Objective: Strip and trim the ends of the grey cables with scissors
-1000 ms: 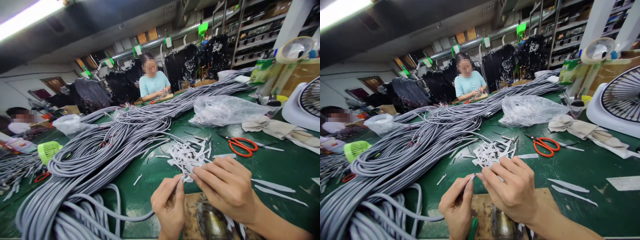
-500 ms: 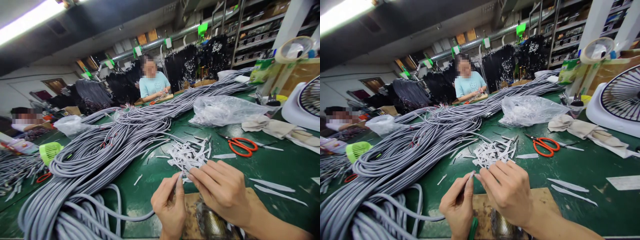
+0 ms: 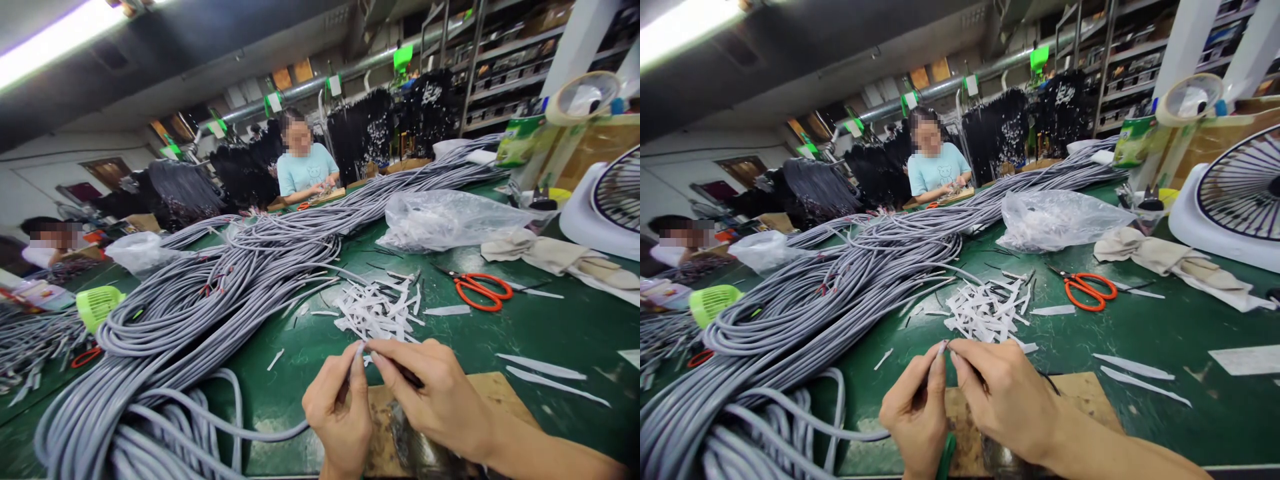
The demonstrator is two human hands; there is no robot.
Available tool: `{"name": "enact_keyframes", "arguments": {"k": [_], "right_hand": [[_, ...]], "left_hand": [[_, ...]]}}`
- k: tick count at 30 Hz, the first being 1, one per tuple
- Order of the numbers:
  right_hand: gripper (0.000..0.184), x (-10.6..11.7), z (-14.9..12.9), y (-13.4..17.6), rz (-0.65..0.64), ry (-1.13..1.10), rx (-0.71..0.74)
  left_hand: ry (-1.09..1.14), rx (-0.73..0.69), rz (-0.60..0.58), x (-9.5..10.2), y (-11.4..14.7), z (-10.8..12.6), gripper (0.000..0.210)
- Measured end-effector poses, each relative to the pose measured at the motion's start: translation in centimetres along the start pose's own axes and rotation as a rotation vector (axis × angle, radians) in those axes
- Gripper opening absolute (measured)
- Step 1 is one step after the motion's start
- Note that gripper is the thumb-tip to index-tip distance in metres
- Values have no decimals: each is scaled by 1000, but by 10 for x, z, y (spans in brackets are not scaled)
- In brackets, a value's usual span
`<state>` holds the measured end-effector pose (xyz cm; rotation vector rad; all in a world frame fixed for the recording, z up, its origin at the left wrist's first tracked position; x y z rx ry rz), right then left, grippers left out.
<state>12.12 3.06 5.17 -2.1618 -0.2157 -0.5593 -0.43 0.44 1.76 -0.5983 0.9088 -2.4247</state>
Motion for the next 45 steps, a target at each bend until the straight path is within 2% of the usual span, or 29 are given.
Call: {"name": "enact_keyframes", "arguments": {"k": [9,17,19,22,24,26,29,33,36,41,45], "right_hand": [[20,1,1,-1,28,-39,-33],[14,-1,2,1,148,115,-12],[13,7,11,-2,218,174,-82],[14,28,29,-6,367,210,-293],[14,31,31,-11,318,148,-289],[15,26,24,-16,179,54,-175],[14,16,14,-16,54,-22,-68],[15,12,8,-15,19,6,35],[12,15,3,-16,52,39,147],[12,14,6,-16,55,12,99],[15,9,4,-12,34,111,147]], "left_hand": [[3,4,-67,-3,-1,-2,27],[-54,-66,-139,-7,0,3,26],[-47,-102,-215,-10,2,7,27],[-6,-94,-318,-12,3,10,24],[30,28,-275,-8,0,5,19],[94,179,-213,-3,-2,-5,17],[192,305,-212,-3,-3,-14,18],[209,303,-208,-3,-4,-14,17],[202,299,-204,-4,-5,-11,18],[210,316,-161,-3,-6,-11,18],[194,244,-142,-3,-9,-5,16]]}}
Point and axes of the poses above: each hand's wrist, its own y-axis away from the middle knuckle, its own x-axis out of the back of the hand, z = x × y, the point moved 5 cm from there along -y, towards the middle knuckle, and after that the axes turned 2 degrees about x, right-handed, at the moved point
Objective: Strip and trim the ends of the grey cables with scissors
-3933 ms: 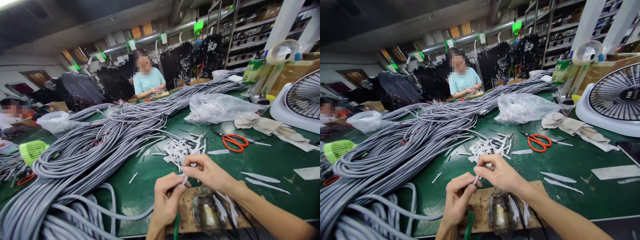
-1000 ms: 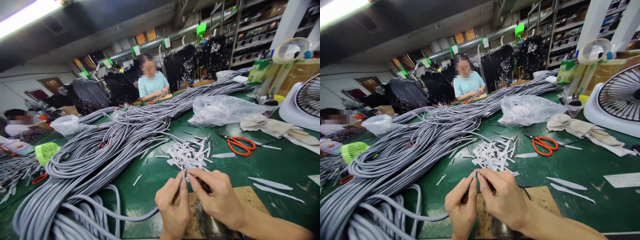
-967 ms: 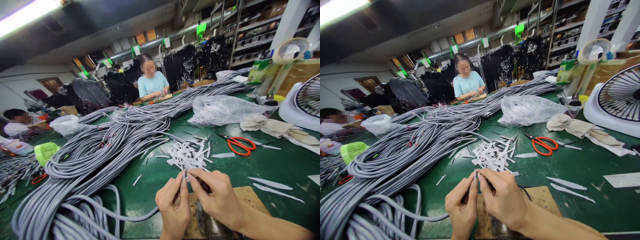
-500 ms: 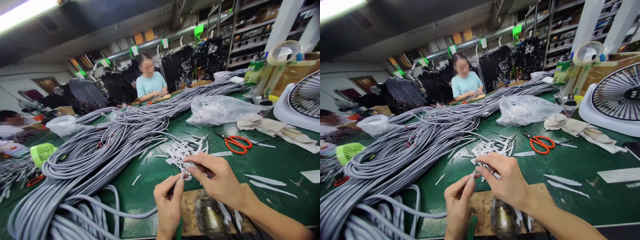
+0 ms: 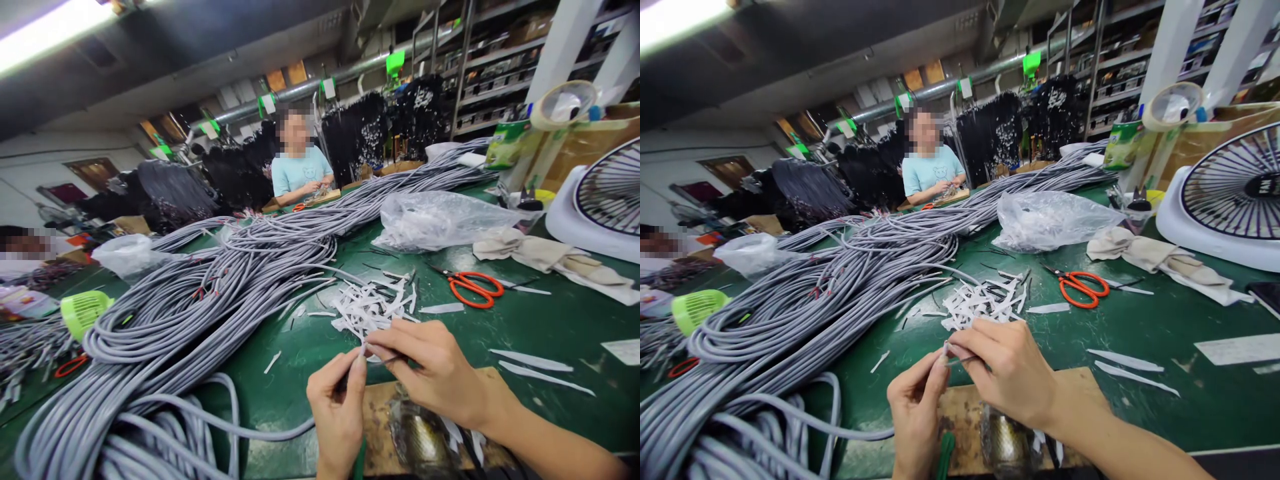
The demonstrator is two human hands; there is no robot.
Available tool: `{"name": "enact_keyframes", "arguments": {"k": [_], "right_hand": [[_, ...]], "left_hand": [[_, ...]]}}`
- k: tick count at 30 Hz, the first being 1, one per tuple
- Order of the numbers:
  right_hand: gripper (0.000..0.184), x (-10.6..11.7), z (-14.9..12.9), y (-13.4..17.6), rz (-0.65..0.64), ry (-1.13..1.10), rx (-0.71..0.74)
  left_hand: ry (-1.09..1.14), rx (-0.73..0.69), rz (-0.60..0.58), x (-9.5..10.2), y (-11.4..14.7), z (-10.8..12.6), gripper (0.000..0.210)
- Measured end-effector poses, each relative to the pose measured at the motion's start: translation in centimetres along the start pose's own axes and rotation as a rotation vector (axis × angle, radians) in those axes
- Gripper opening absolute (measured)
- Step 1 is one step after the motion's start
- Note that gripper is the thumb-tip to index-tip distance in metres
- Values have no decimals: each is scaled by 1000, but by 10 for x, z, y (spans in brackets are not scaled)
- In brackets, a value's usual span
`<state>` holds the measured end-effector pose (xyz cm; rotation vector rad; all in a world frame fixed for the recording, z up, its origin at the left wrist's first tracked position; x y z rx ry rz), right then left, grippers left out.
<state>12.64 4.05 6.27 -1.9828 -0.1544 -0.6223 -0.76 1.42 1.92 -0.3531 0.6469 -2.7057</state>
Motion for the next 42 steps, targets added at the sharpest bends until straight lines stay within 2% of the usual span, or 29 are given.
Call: {"name": "enact_keyframes", "arguments": {"k": [5,10,14,19,23,29,34,37,40,42], "right_hand": [[17,2,-4,-1,41,17,-12],[14,7,2,-3,72,-85,-167],[20,5,11,0,5,-204,-353],[13,3,17,3,6,-300,-443],[20,-1,22,4,17,-387,-492],[23,0,16,5,16,-306,-436],[26,2,13,3,43,-196,-385],[28,0,13,4,55,-151,-359],[29,-5,11,4,37,-151,-309],[28,-5,10,5,35,-160,-287]], "left_hand": [[-106,-132,-23,-6,2,9,14],[-136,-179,-10,-9,5,10,16],[-151,-184,6,-8,4,11,14],[-242,-279,12,-9,9,8,17],[-326,-369,39,-9,13,6,27],[-389,-422,46,-10,13,8,30],[-490,-401,-29,-14,11,10,23],[-587,-342,-105,-17,7,10,20],[-693,-246,-125,-18,2,5,18],[-687,-181,-150,-17,0,1,18]]}}
Point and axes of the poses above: each hand's wrist, its own y-axis away from the middle knuckle, its own x-axis out of the back of the hand, z = x × y, the point moved 5 cm from there along -y, towards the middle knuckle, and after that the axes turned 2 degrees about x, right-handed, at the moved point
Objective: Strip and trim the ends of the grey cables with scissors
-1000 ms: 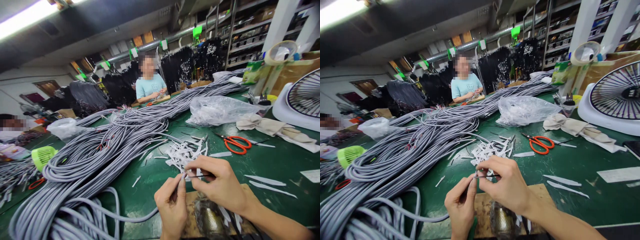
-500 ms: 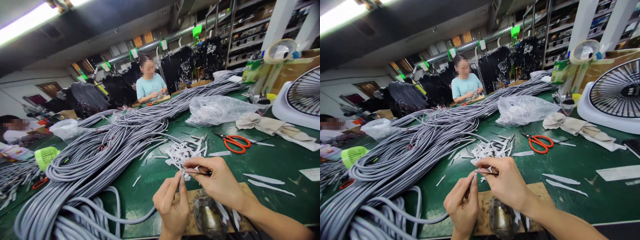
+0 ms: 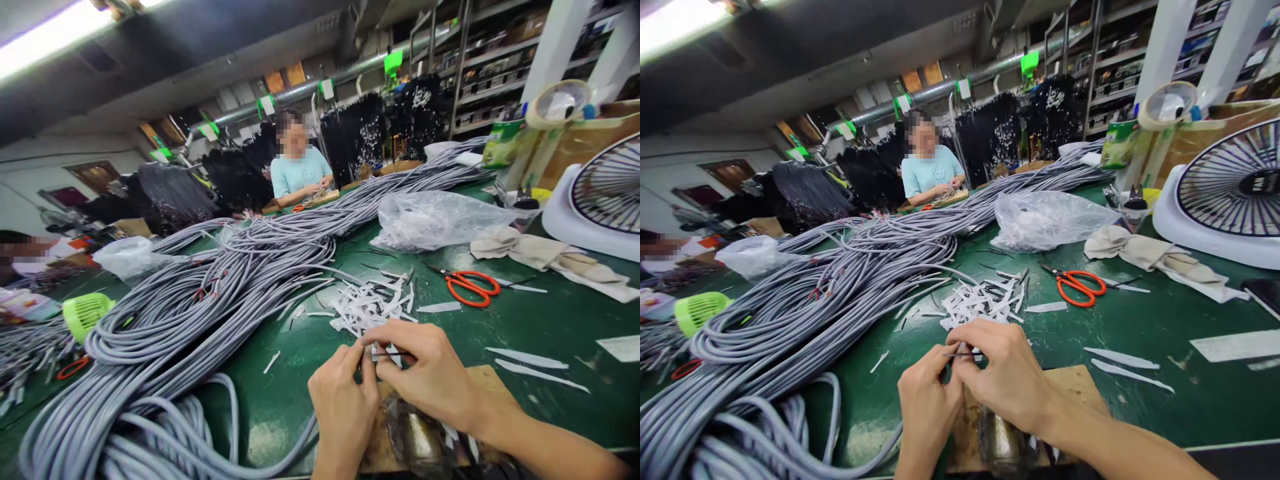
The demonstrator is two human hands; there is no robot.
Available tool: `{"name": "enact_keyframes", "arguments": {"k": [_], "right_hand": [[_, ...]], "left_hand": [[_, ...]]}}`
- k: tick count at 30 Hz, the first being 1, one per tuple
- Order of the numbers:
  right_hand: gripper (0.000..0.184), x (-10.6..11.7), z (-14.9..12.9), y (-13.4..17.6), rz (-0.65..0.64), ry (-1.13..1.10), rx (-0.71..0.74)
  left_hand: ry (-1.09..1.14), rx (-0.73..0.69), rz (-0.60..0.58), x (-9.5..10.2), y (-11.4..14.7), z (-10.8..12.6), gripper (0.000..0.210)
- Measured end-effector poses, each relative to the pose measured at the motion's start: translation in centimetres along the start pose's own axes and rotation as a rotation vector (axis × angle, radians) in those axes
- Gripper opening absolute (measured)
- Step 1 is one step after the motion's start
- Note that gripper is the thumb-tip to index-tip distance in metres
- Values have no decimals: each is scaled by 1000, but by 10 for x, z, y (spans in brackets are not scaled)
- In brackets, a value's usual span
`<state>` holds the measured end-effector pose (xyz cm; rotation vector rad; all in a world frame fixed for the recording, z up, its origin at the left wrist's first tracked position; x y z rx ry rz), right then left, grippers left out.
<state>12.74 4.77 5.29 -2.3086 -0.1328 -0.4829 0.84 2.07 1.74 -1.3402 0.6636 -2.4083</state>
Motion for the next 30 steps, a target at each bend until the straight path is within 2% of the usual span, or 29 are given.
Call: {"name": "enact_keyframes", "arguments": {"k": [4,7,10,11,17,19,26,28,30], "right_hand": [[27,7,-1,-1,14,-1,18],[24,6,-1,-2,-112,9,31],[9,0,1,0,-247,46,35],[10,-2,2,1,-268,62,32],[12,-5,10,1,-280,126,-45],[12,-5,10,0,-290,101,-73],[25,-7,8,-4,-376,-109,-246],[27,-8,6,-3,-351,-104,-212],[28,-10,4,-1,-291,-47,-111]], "left_hand": [[241,73,-31,0,-1,-8,19],[389,98,-33,3,0,-12,21],[454,68,-92,1,2,-12,22],[473,73,-113,0,2,-13,21],[722,305,-308,-13,4,-24,19],[771,325,-338,-13,6,-26,19],[793,168,-236,-3,13,-33,22],[815,160,-208,-2,13,-34,25],[828,156,-184,-2,11,-33,26]]}}
Point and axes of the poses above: each hand's wrist, its own y-axis away from the middle knuckle, its own x-axis out of the back of the hand, z = x × y, the point moved 5 cm from there along -y, towards the middle knuckle, and after that the axes turned 2 degrees about x, right-handed, at the moved point
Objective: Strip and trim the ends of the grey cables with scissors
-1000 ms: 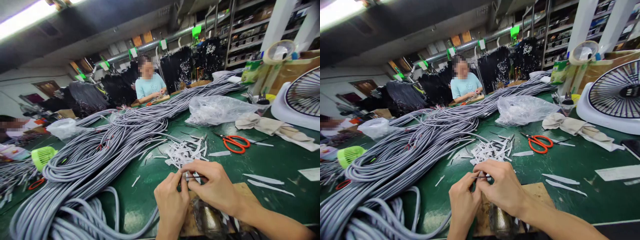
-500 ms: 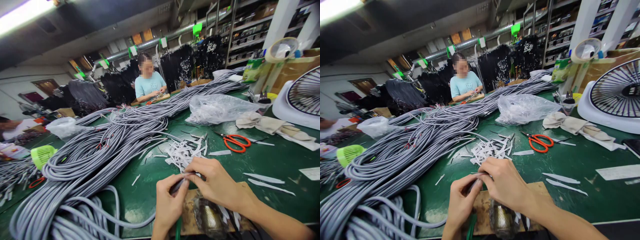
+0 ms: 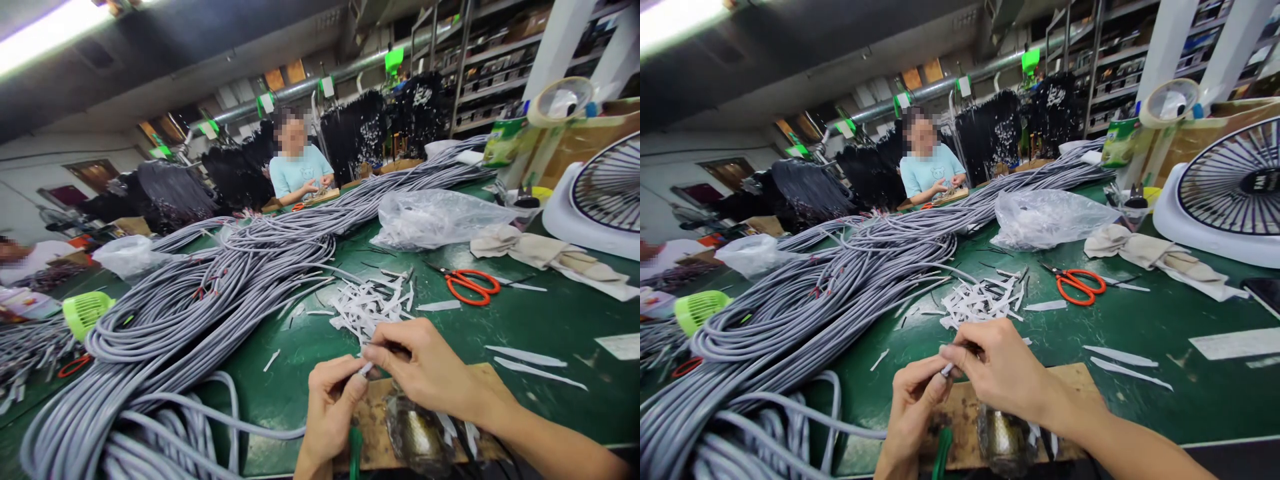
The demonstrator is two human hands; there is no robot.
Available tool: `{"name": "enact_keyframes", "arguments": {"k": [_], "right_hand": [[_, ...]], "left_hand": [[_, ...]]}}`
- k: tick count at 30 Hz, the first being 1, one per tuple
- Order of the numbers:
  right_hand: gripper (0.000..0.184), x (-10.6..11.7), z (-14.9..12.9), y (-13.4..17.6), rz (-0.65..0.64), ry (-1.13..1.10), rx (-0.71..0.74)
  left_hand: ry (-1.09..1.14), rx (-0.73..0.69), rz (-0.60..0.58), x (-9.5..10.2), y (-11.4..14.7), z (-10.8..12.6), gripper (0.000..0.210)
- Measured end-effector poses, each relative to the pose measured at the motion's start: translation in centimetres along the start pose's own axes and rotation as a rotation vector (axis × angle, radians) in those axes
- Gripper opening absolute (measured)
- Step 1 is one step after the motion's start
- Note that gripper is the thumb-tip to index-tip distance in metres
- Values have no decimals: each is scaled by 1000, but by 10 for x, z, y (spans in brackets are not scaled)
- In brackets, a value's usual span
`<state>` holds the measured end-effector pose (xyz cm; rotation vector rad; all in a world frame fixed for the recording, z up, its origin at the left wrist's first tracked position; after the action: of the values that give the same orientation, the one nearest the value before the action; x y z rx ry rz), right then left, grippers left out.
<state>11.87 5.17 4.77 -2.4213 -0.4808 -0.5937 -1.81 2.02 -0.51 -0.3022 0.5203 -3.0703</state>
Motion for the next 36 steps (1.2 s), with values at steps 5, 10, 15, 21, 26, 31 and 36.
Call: {"name": "enact_keyframes", "arguments": {"k": [5,10,15,21,26,31,36], "right_hand": [[28,-6,0,5,111,241,197],[24,-1,1,1,-47,145,255],[41,-4,21,-10,-119,-229,-98],[46,-24,23,-6,-306,-536,-262],[45,-13,11,-4,-192,-295,-38],[45,-8,25,-10,-76,-154,-155],[49,-24,29,-6,-311,-407,-313]], "left_hand": [[-147,-29,130,-2,-5,8,21],[-380,-106,143,-6,-8,17,19],[-442,-330,14,-10,-2,21,17],[-300,-354,146,-2,5,24,15],[-436,-197,119,-10,-5,23,21],[-433,-368,25,-14,0,24,18],[-287,-326,145,-4,6,24,16]]}}
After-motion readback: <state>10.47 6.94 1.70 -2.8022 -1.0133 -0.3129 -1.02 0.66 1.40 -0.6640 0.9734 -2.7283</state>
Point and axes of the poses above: each hand's wrist, its own y-axis away from the middle knuckle, its own x-axis out of the back of the hand, z = x × y, the point moved 5 cm from there along -y, towards the middle knuckle, and after that the axes turned 2 degrees about x, right-handed, at the moved point
